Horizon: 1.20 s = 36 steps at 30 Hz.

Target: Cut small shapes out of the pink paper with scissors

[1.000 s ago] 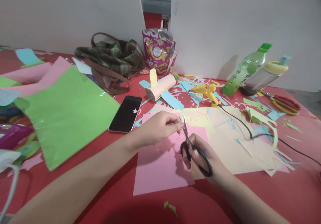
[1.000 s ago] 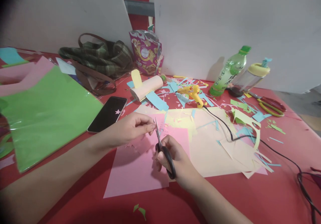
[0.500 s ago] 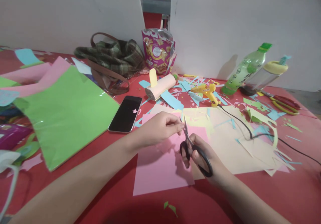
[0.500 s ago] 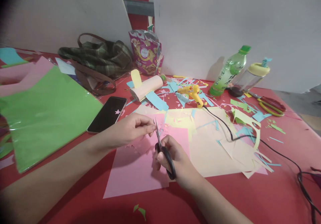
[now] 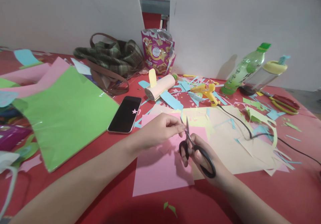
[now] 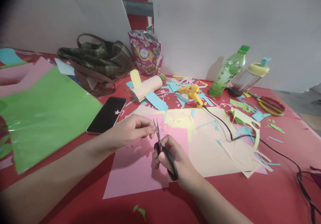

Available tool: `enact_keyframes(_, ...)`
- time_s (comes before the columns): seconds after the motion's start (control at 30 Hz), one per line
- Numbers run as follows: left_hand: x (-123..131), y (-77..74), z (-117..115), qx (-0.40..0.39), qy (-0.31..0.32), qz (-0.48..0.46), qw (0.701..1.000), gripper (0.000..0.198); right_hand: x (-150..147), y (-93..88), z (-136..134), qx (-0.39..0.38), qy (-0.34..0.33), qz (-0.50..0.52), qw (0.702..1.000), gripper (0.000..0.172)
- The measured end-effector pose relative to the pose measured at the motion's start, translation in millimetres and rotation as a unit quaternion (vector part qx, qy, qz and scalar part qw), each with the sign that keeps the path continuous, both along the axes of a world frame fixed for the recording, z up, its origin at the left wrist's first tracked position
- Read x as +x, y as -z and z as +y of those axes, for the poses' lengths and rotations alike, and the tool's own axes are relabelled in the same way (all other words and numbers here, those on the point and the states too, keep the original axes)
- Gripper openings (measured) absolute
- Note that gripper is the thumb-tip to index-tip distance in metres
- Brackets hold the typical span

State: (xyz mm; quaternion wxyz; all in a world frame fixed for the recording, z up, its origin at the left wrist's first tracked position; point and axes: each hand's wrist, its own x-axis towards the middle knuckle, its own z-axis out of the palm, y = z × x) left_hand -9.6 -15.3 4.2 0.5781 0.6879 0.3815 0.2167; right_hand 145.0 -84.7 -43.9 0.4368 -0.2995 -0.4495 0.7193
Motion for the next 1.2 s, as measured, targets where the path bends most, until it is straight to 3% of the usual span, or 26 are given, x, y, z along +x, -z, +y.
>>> enact_keyframes(0.37, 2, 0.2, -2, -0.016, -0.01, -0.019, 1.0, 0.024, 0, 0.2, 1, -0.002, 0.013, -0.016, 1.0, 0.026)
enact_keyframes(0.8, 11, 4.8, -15, 0.04, -0.074, -0.008, 0.996, 0.025, 0, 2.7, 3, 0.001, 0.023, -0.034, 0.999, 0.028)
enact_keyframes(1.2, 17, 9.8, -24, 0.029, -0.104, -0.036, 0.993, 0.026, -1, -2.3, 0, 0.008, 0.032, -0.065, 0.997, 0.028)
